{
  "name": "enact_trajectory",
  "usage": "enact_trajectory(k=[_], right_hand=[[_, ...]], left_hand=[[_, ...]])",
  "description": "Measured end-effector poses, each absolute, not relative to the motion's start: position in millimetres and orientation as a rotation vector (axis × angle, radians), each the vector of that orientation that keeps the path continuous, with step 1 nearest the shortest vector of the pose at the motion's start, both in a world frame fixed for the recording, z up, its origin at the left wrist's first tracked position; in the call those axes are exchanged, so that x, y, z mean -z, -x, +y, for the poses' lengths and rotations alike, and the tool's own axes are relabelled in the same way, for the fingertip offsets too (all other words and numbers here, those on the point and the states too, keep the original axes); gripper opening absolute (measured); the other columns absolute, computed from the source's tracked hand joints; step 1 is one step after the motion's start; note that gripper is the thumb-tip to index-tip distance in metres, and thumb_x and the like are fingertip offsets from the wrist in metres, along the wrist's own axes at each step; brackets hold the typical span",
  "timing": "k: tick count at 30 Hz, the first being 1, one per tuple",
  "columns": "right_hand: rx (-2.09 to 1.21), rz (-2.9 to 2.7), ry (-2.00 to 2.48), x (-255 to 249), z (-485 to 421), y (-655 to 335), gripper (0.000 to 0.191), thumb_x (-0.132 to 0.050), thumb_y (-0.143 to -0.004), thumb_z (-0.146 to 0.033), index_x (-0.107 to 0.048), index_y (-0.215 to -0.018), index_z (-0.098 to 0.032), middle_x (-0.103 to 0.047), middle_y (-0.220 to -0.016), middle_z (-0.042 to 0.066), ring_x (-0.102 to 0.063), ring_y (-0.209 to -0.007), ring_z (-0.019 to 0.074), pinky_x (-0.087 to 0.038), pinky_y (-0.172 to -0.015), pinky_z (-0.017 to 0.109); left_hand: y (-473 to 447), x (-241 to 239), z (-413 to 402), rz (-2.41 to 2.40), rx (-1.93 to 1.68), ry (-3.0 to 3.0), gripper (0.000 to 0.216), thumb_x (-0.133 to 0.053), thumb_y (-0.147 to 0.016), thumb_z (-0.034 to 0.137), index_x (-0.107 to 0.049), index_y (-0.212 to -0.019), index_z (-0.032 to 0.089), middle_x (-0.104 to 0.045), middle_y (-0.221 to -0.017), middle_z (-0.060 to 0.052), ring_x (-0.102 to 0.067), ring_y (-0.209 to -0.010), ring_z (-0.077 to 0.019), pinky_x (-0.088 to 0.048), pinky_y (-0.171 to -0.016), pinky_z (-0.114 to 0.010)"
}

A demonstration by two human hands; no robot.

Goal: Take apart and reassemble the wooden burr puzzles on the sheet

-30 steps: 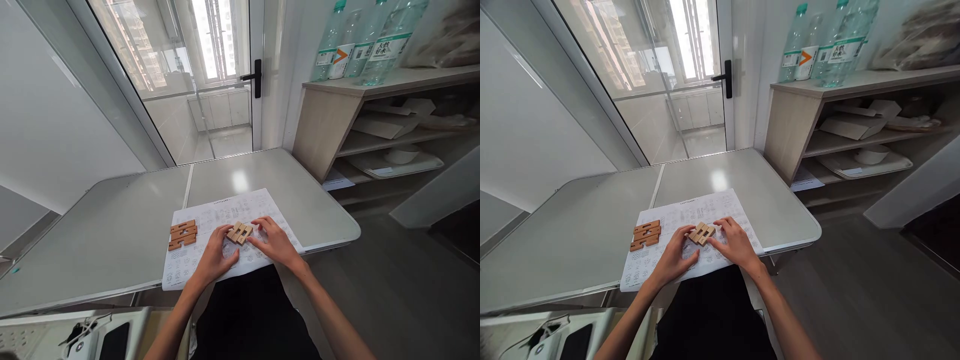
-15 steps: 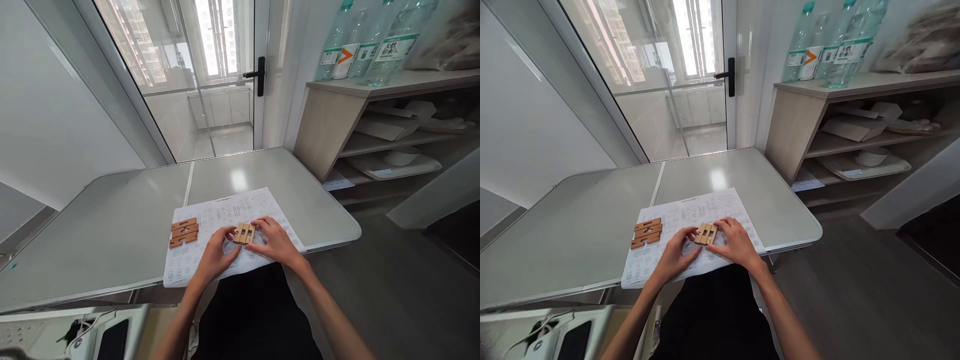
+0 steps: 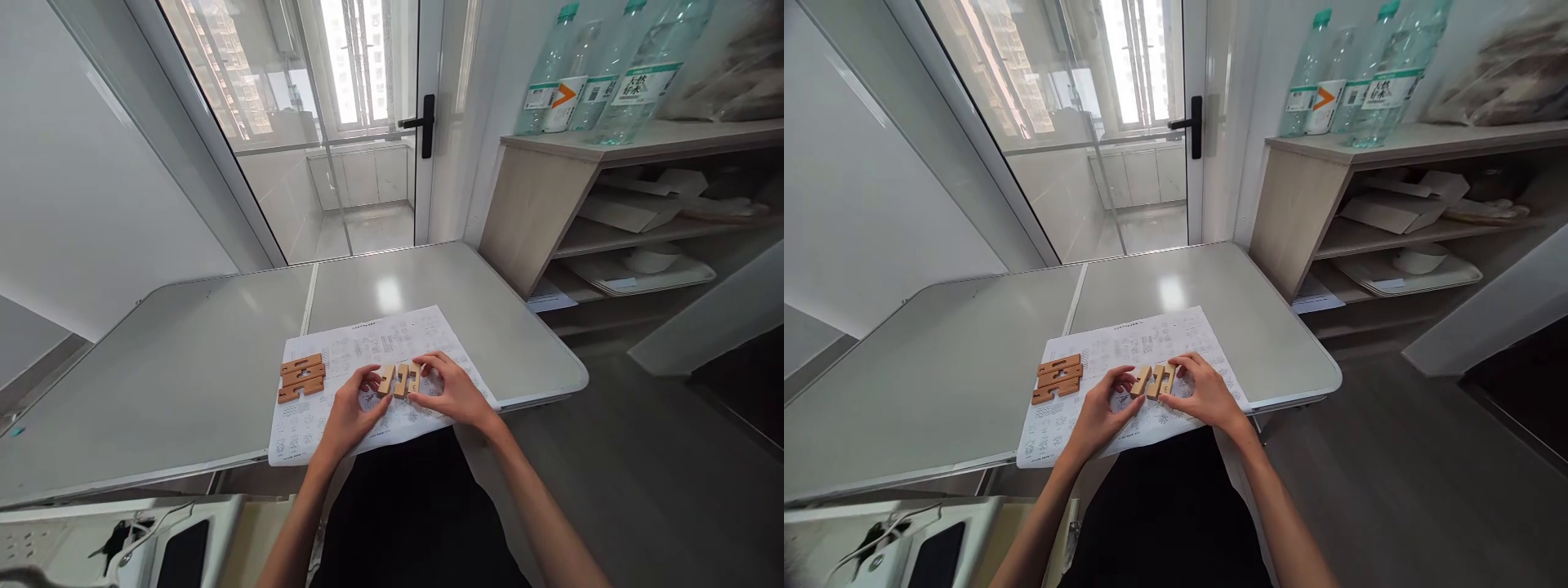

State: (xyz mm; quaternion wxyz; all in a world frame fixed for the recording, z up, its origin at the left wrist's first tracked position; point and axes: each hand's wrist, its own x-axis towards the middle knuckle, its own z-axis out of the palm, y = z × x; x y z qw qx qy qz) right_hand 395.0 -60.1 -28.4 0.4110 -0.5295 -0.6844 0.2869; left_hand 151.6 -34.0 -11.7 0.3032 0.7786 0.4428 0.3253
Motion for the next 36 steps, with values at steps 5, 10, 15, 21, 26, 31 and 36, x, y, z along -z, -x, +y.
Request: enact_trajectory(k=[5,10,15,21,26,31,36], right_hand=[[-0.723,-1.676,1.324,31,-58,-395,0.049,-0.082,-0.082,-0.041,-0.064,-0.124,-0.025,-0.063,-0.122,0.006,-0.069,-0.098,0.0211,-0.056,-0.085,0.036],[-0.708,-1.666,1.320,31,-59,-394,0.049,-0.082,-0.082,-0.042,-0.064,-0.124,-0.024,-0.064,-0.123,0.007,-0.069,-0.096,0.0201,-0.056,-0.085,0.036],[-0.713,-1.652,1.324,30,-60,-393,0.050,-0.082,-0.082,-0.043,-0.064,-0.125,-0.024,-0.063,-0.124,0.007,-0.070,-0.096,0.0197,-0.057,-0.085,0.036],[-0.688,-1.644,1.316,34,-59,-392,0.049,-0.082,-0.082,-0.042,-0.065,-0.125,-0.024,-0.063,-0.125,0.007,-0.070,-0.095,0.0200,-0.057,-0.085,0.036],[-0.671,-1.644,1.317,34,-60,-391,0.049,-0.082,-0.082,-0.042,-0.064,-0.125,-0.025,-0.063,-0.125,0.007,-0.070,-0.095,0.0196,-0.056,-0.085,0.036],[-0.659,-1.653,1.319,35,-60,-391,0.049,-0.081,-0.082,-0.043,-0.064,-0.125,-0.025,-0.063,-0.125,0.007,-0.070,-0.096,0.0203,-0.057,-0.083,0.036],[-0.653,-1.616,1.296,33,-61,-391,0.049,-0.081,-0.082,-0.043,-0.064,-0.125,-0.026,-0.062,-0.127,0.008,-0.071,-0.095,0.0214,-0.058,-0.079,0.036]], left_hand=[[-152,14,-34,1.255,-0.924,-2.071,0.037,-0.064,-0.093,0.027,-0.058,-0.130,0.023,-0.071,-0.113,-0.006,-0.067,-0.105,-0.0223,-0.053,-0.097,-0.040],[-153,18,-32,1.272,-0.953,-2.084,0.035,-0.064,-0.093,0.027,-0.059,-0.128,0.023,-0.071,-0.112,-0.006,-0.068,-0.106,-0.0231,-0.053,-0.097,-0.041],[-154,17,-33,1.333,-0.975,-2.091,0.034,-0.067,-0.093,0.032,-0.062,-0.125,0.022,-0.071,-0.108,-0.006,-0.068,-0.103,-0.0241,-0.054,-0.095,-0.041],[-153,18,-34,1.332,-0.978,-2.064,0.033,-0.066,-0.095,0.034,-0.061,-0.126,0.022,-0.071,-0.108,-0.006,-0.067,-0.102,-0.0232,-0.053,-0.095,-0.040],[-148,20,-33,1.341,-1.039,-1.956,0.035,-0.065,-0.097,0.040,-0.061,-0.127,0.023,-0.071,-0.110,-0.006,-0.068,-0.101,-0.0224,-0.054,-0.095,-0.040],[-145,20,-29,1.361,-1.113,-1.787,0.042,-0.057,-0.100,0.052,-0.062,-0.129,0.021,-0.073,-0.110,-0.008,-0.070,-0.101,-0.0242,-0.054,-0.094,-0.040],[-143,10,-27,1.330,-1.150,-1.657,0.047,-0.042,-0.104,0.059,-0.069,-0.105,0.020,-0.072,-0.093,-0.007,-0.067,-0.086,-0.0221,-0.054,-0.088,-0.038]])
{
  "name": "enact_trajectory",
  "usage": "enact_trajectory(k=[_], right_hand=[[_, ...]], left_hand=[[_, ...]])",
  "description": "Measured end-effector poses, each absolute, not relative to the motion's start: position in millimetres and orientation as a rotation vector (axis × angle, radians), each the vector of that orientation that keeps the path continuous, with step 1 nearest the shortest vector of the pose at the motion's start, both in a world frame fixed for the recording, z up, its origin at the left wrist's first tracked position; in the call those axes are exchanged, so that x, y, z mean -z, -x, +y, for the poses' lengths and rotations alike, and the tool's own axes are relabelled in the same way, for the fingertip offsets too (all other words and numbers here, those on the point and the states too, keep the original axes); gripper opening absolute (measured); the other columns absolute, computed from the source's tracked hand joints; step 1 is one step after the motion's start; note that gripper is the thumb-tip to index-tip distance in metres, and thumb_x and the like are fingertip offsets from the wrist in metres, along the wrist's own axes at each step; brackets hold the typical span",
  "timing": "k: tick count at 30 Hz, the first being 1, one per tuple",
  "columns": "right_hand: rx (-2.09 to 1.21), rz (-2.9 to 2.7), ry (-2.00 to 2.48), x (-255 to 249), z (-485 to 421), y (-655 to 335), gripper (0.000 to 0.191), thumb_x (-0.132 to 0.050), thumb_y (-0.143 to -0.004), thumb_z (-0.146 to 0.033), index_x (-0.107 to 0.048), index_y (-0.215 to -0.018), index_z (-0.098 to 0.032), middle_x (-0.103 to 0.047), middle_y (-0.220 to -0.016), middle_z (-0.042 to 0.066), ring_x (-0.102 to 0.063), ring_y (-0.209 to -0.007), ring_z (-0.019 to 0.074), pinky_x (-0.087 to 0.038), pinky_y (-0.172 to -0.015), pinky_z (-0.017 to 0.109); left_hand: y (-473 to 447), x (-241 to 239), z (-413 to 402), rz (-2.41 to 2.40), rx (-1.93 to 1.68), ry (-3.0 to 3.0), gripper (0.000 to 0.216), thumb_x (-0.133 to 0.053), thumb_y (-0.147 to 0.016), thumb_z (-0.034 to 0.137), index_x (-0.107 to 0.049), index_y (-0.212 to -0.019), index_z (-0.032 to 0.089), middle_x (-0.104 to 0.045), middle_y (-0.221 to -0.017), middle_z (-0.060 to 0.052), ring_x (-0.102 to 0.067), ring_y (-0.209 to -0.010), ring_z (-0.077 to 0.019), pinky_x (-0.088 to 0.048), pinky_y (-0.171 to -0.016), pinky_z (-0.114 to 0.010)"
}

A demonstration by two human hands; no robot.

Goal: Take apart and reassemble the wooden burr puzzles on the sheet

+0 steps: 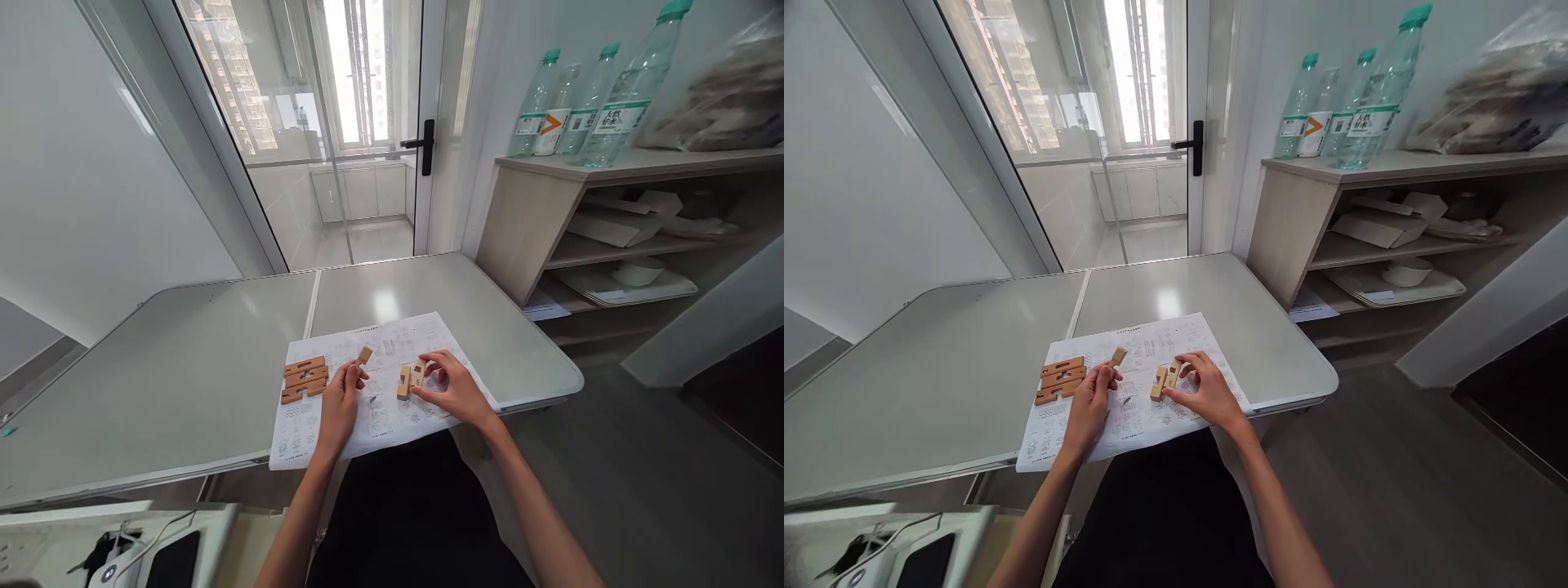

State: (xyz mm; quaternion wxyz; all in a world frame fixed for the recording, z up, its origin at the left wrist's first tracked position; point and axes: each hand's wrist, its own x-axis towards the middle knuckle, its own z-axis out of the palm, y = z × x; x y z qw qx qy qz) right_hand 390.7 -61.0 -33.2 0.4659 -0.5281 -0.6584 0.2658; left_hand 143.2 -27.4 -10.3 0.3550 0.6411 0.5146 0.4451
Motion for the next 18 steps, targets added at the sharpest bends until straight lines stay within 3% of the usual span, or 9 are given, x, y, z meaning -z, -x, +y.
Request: enact_trajectory(k=[3,8,12,18], right_hand=[[-0.642,-1.562,1.241,24,-65,-384,0.050,-0.081,-0.083,-0.041,-0.064,-0.127,-0.026,-0.062,-0.128,0.009,-0.070,-0.099,0.0233,-0.058,-0.080,0.038],[-0.645,-1.485,1.137,-13,-60,-361,0.051,-0.081,-0.083,-0.041,-0.062,-0.128,-0.028,-0.065,-0.126,0.008,-0.068,-0.109,0.0261,-0.059,-0.089,0.042],[-0.671,-1.319,1.070,-45,-43,-348,0.057,-0.085,-0.078,-0.045,-0.063,-0.127,-0.025,-0.066,-0.127,0.009,-0.068,-0.112,0.0261,-0.059,-0.096,0.044],[-0.836,-0.940,0.947,-59,-50,-336,0.060,-0.085,-0.079,-0.044,-0.059,-0.129,-0.024,-0.070,-0.129,0.009,-0.067,-0.122,0.0269,-0.056,-0.109,0.048]], left_hand=[[-145,4,-33,1.221,-1.150,-1.509,0.047,-0.047,-0.102,0.060,-0.069,-0.098,0.019,-0.072,-0.095,-0.007,-0.066,-0.085,-0.0196,-0.056,-0.090,-0.037],[-162,-15,-39,1.015,-1.119,-1.283,0.046,-0.059,-0.097,0.058,-0.069,-0.118,0.018,-0.073,-0.123,-0.013,-0.072,-0.100,-0.0216,-0.059,-0.100,-0.042],[-181,-46,-26,0.899,-1.142,-1.296,0.049,-0.065,-0.096,0.054,-0.065,-0.128,0.016,-0.072,-0.128,-0.014,-0.071,-0.116,-0.0268,-0.056,-0.108,-0.047],[-190,-72,-24,0.820,-1.177,-1.301,0.048,-0.067,-0.096,0.049,-0.063,-0.133,0.018,-0.074,-0.127,-0.012,-0.073,-0.114,-0.0276,-0.054,-0.109,-0.050]])
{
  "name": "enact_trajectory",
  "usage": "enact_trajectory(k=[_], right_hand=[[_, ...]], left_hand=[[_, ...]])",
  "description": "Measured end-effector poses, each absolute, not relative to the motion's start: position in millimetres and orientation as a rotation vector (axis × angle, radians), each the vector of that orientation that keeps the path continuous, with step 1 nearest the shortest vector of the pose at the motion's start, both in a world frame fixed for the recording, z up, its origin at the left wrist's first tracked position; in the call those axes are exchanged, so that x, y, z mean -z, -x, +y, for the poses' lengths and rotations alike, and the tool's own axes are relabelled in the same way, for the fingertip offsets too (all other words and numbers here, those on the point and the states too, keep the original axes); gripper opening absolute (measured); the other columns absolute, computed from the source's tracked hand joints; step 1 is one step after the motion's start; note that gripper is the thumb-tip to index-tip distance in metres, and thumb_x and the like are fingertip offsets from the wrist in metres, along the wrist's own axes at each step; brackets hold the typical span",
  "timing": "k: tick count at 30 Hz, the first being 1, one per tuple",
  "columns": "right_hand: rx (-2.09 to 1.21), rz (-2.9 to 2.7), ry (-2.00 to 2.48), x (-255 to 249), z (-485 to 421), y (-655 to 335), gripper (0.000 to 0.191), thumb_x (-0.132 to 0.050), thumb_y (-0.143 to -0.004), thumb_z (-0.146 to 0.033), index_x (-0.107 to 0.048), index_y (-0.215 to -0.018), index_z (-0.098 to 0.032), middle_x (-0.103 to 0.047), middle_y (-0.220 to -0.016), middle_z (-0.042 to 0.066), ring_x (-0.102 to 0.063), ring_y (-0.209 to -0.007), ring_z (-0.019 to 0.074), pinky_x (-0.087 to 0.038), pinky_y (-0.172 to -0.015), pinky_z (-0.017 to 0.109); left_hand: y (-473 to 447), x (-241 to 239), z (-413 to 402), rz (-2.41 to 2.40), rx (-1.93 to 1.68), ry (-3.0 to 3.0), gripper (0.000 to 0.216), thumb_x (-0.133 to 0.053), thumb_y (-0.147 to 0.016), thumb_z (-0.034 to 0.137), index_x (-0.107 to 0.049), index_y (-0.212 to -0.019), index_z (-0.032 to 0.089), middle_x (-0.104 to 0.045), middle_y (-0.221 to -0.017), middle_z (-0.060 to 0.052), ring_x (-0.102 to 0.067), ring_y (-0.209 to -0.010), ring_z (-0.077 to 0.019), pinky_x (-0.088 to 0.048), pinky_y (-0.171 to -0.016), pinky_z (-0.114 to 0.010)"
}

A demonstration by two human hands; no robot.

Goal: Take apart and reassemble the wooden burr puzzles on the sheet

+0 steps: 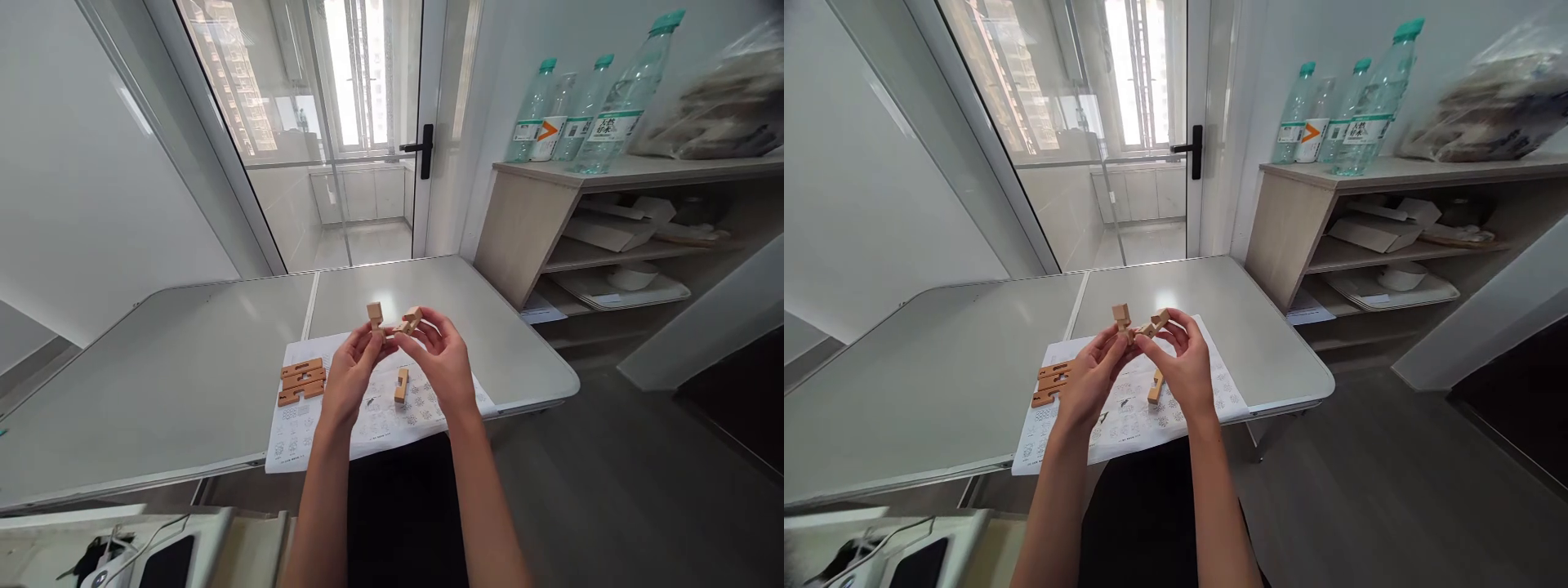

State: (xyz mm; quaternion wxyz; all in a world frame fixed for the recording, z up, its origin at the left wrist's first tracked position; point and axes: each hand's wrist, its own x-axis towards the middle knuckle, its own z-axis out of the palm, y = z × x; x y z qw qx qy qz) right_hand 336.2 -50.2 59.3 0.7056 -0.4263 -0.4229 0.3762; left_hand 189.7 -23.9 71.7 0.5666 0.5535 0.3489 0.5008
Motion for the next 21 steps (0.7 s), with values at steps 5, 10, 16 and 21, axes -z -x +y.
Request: enact_trajectory(k=[5,10,16,21], right_hand=[[-0.919,-0.756,1.021,-46,-68,-345,0.062,-0.085,-0.078,-0.045,-0.059,-0.129,-0.022,-0.073,-0.126,0.010,-0.069,-0.122,0.0296,-0.056,-0.108,0.050],[-0.948,-0.732,1.123,-29,-65,-354,0.065,-0.089,-0.073,-0.046,-0.061,-0.126,-0.021,-0.071,-0.129,0.012,-0.068,-0.123,0.0298,-0.057,-0.107,0.048],[-0.972,-0.777,1.142,-17,-62,-354,0.064,-0.090,-0.071,-0.046,-0.063,-0.123,-0.021,-0.071,-0.129,0.011,-0.068,-0.122,0.0296,-0.058,-0.104,0.046],[-1.005,-0.773,1.171,-19,-66,-356,0.064,-0.090,-0.072,-0.047,-0.064,-0.125,-0.023,-0.071,-0.131,0.010,-0.067,-0.124,0.0302,-0.057,-0.105,0.046]], left_hand=[[-177,-48,-32,1.011,-1.079,-1.462,0.044,-0.062,-0.099,0.049,-0.062,-0.131,0.020,-0.078,-0.114,-0.011,-0.075,-0.105,-0.0265,-0.057,-0.102,-0.047],[-172,-13,-21,1.496,-1.105,-1.885,0.034,-0.059,-0.100,0.040,-0.066,-0.127,0.022,-0.078,-0.114,-0.012,-0.072,-0.108,-0.0326,-0.054,-0.096,-0.050],[-174,18,-16,1.705,-1.034,-2.228,0.033,-0.054,-0.101,0.030,-0.070,-0.128,0.021,-0.077,-0.117,-0.015,-0.066,-0.121,-0.0363,-0.045,-0.106,-0.056],[-175,22,-19,1.870,-0.897,-2.306,0.036,-0.049,-0.104,0.026,-0.069,-0.133,0.019,-0.077,-0.119,-0.015,-0.061,-0.133,-0.0315,-0.041,-0.113,-0.052]])
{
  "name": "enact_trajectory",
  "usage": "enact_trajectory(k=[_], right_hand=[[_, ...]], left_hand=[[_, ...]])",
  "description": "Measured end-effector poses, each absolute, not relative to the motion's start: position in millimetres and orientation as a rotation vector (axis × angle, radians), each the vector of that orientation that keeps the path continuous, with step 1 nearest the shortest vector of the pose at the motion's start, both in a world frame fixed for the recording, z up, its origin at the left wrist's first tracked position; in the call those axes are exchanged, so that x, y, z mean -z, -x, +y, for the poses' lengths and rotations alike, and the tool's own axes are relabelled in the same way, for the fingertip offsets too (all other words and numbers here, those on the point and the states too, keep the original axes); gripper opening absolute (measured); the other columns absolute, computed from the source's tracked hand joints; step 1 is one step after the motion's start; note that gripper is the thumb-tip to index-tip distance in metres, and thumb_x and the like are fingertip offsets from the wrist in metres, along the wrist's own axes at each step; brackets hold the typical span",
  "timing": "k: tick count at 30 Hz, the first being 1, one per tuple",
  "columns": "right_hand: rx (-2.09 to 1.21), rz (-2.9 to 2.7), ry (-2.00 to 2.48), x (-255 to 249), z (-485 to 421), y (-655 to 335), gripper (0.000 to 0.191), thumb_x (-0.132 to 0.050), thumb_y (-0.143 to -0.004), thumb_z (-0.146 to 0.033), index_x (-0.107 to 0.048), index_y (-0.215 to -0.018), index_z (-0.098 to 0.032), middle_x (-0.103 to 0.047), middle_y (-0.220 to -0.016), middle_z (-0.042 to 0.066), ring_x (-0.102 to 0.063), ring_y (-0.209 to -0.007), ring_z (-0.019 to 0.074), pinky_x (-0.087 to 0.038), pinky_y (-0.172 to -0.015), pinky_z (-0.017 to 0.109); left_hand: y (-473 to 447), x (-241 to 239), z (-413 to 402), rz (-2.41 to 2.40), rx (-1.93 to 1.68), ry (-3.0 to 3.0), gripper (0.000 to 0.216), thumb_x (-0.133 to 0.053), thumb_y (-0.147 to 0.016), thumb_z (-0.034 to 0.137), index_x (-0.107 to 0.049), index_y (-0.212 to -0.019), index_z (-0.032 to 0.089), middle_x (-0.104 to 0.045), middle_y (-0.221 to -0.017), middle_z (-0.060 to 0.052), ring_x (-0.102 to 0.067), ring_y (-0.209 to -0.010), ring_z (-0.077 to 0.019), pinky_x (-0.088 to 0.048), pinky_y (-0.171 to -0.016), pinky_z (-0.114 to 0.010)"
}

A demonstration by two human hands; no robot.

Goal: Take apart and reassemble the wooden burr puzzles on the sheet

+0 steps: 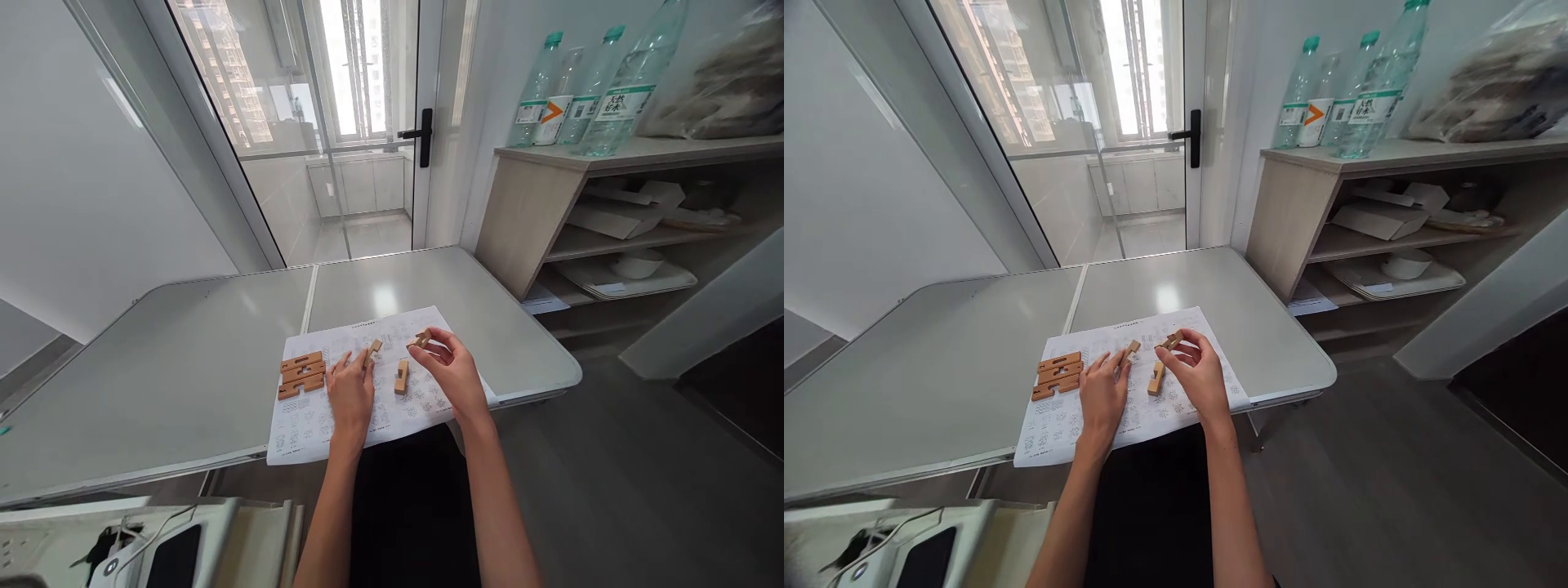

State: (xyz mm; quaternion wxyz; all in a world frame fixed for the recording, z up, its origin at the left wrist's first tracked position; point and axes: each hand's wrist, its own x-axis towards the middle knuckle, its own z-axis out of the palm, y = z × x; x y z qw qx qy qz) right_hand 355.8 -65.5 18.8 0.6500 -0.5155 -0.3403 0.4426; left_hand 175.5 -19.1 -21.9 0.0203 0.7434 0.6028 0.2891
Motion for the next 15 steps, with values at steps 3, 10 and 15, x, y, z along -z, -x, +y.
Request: enact_trajectory(k=[3,10,15], right_hand=[[-1.016,-0.767,1.166,-21,-67,-356,0.063,-0.090,-0.071,-0.047,-0.065,-0.123,-0.023,-0.070,-0.131,0.010,-0.067,-0.124,0.0305,-0.056,-0.105,0.046],[-1.022,-0.769,1.155,-23,-69,-355,0.062,-0.091,-0.071,-0.047,-0.064,-0.121,-0.022,-0.071,-0.130,0.010,-0.067,-0.124,0.0303,-0.057,-0.104,0.045],[-1.032,-0.767,1.135,-25,-70,-354,0.061,-0.090,-0.072,-0.045,-0.063,-0.121,-0.021,-0.074,-0.125,0.010,-0.068,-0.122,0.0298,-0.056,-0.104,0.045]], left_hand=[[-176,21,-19,1.882,-0.863,-2.320,0.035,-0.048,-0.105,0.026,-0.071,-0.131,0.019,-0.077,-0.120,-0.015,-0.059,-0.137,-0.0314,-0.039,-0.115,-0.051],[-182,9,-28,1.708,-1.065,-2.326,0.027,-0.057,-0.101,0.030,-0.068,-0.124,0.019,-0.072,-0.125,-0.014,-0.062,-0.125,-0.0324,-0.047,-0.105,-0.046],[-195,3,-43,1.607,-0.824,-2.261,0.035,-0.068,-0.092,0.054,-0.067,-0.099,0.021,-0.069,-0.094,-0.006,-0.066,-0.080,-0.0250,-0.049,-0.072,-0.036]])
